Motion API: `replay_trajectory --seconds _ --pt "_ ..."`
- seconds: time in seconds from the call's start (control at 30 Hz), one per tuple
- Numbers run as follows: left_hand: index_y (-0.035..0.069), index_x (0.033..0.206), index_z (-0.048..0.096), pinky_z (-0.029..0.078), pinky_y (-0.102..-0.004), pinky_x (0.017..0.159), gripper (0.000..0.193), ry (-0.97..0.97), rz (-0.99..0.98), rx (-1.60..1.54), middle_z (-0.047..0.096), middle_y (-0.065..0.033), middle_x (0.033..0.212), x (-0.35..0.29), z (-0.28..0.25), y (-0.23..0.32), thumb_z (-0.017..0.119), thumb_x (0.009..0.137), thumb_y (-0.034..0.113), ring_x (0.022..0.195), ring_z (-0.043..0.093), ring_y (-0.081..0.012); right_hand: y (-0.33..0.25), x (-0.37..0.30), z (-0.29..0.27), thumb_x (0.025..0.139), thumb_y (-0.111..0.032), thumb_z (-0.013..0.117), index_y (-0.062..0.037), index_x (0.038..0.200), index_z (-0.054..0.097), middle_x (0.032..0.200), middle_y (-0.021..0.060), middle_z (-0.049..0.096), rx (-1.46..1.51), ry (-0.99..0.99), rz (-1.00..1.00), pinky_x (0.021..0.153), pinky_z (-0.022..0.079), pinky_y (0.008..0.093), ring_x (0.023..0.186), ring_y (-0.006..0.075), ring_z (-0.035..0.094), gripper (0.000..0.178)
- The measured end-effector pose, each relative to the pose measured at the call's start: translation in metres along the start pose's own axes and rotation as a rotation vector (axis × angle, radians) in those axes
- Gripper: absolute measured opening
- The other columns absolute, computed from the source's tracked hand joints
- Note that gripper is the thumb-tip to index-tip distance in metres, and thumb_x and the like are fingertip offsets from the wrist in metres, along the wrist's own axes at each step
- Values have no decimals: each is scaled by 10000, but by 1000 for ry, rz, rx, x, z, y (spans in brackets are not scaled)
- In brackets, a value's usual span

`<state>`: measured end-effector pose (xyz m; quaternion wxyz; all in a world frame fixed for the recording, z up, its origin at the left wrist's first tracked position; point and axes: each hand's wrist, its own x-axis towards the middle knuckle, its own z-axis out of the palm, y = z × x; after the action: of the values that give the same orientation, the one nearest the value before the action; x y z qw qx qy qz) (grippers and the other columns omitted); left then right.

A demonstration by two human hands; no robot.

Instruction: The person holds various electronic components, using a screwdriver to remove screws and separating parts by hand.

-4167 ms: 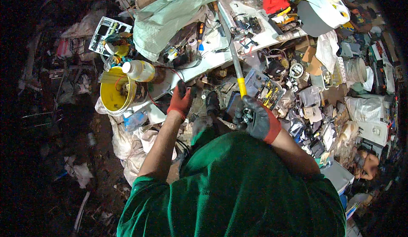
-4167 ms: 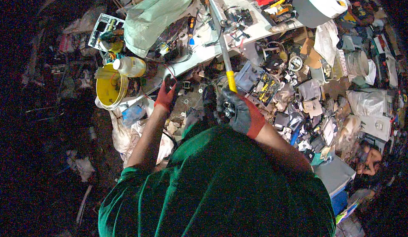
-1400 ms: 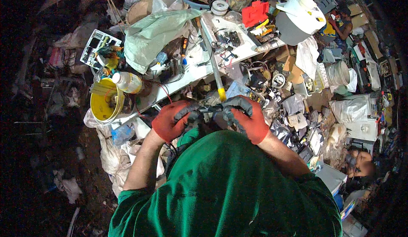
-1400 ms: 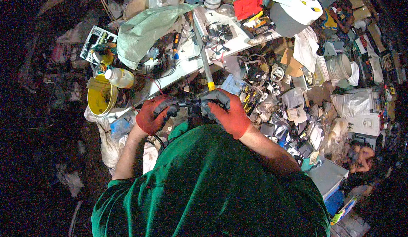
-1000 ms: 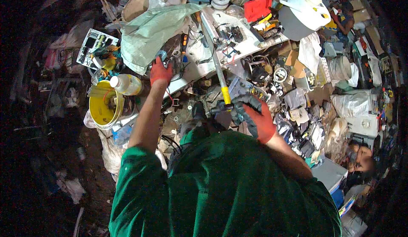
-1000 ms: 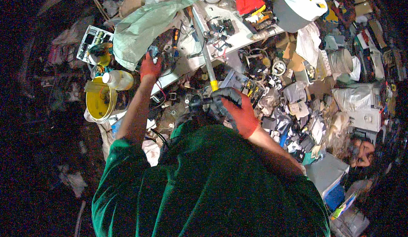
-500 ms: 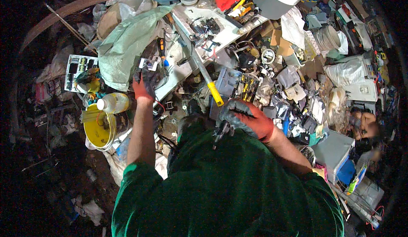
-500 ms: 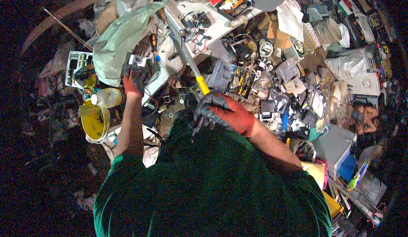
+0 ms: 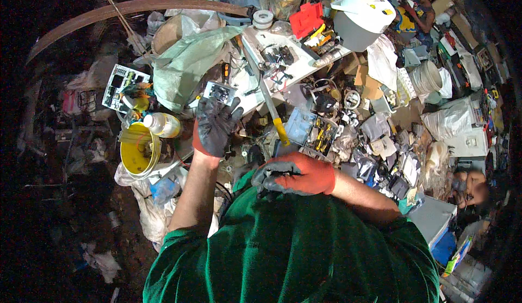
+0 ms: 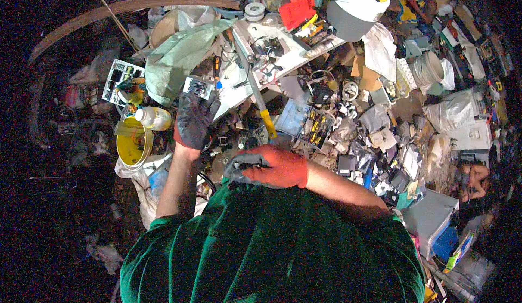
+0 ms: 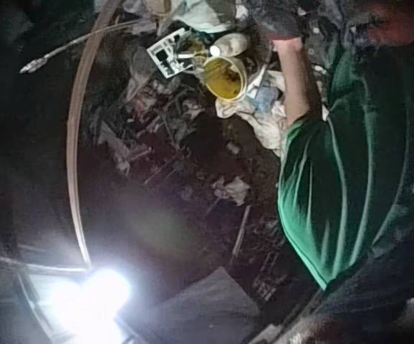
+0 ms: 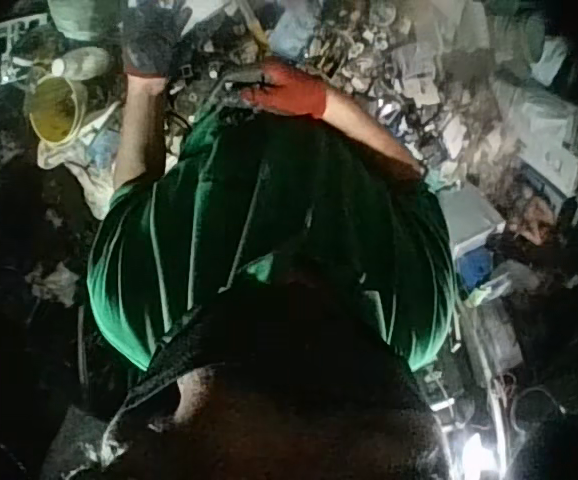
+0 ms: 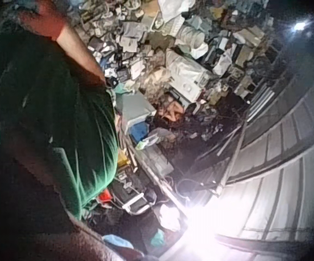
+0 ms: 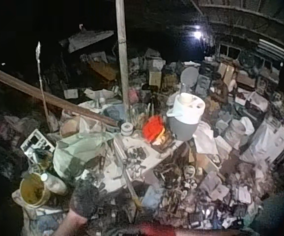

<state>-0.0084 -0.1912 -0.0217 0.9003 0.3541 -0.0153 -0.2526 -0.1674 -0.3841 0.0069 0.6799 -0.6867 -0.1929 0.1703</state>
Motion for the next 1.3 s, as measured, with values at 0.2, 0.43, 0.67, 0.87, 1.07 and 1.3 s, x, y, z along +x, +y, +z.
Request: replay_trajectory --seconds 0.2,0.43,0.67,0.87,1.07,1.3 --pt "135 1321 438 469 -489 950 441 -57 23 10 549 -72 1282 -27 20 3 602 925 242 1149 559 -298 -11 -6 6 941 -162 553 -65 1231 580 1062 28 646 101 229 -25 863 458 288 961 109 560 307" --pt "153 1331 464 512 -463 878 446 -175 22 -10 572 -49 1270 -44 30 -2 613 925 259 1117 583 -265 -19 -19 -12 907 -48 574 -17 1207 586 1103 42 656 162 625 -64 898 460 276 989 107 583 301" --pt "77 1307 502 507 -409 880 371 -256 108 199 593 -62 1205 -57 51 0 556 969 220 1072 581 -186 -51 -14 -10 869 -54 632 -12 1204 584 1066 52 673 194 676 -53 904 466 279 972 113 597 340" --pt "21 1249 561 441 -264 888 309 -172 242 532 610 -34 1160 -60 43 -5 552 975 162 1000 550 -102 -46 -8 -8 862 -43 619 -13 1233 572 1113 55 650 109 693 -80 938 438 276 1019 105 568 375" --pt "9 1250 572 438 -274 919 326 -207 201 595 625 -42 1160 -64 45 -5 575 963 163 1021 549 -107 -39 -2 -6 864 -38 612 -9 1244 558 1132 52 631 156 668 -79 946 429 278 1038 104 551 384" --pt "-19 1312 511 388 -311 1016 417 -267 295 1064 596 -133 1262 -67 27 -3 589 925 114 1160 541 -176 -33 -3 -1 877 -55 614 -21 1265 532 1118 58 633 218 669 20 922 443 273 1029 108 559 398"
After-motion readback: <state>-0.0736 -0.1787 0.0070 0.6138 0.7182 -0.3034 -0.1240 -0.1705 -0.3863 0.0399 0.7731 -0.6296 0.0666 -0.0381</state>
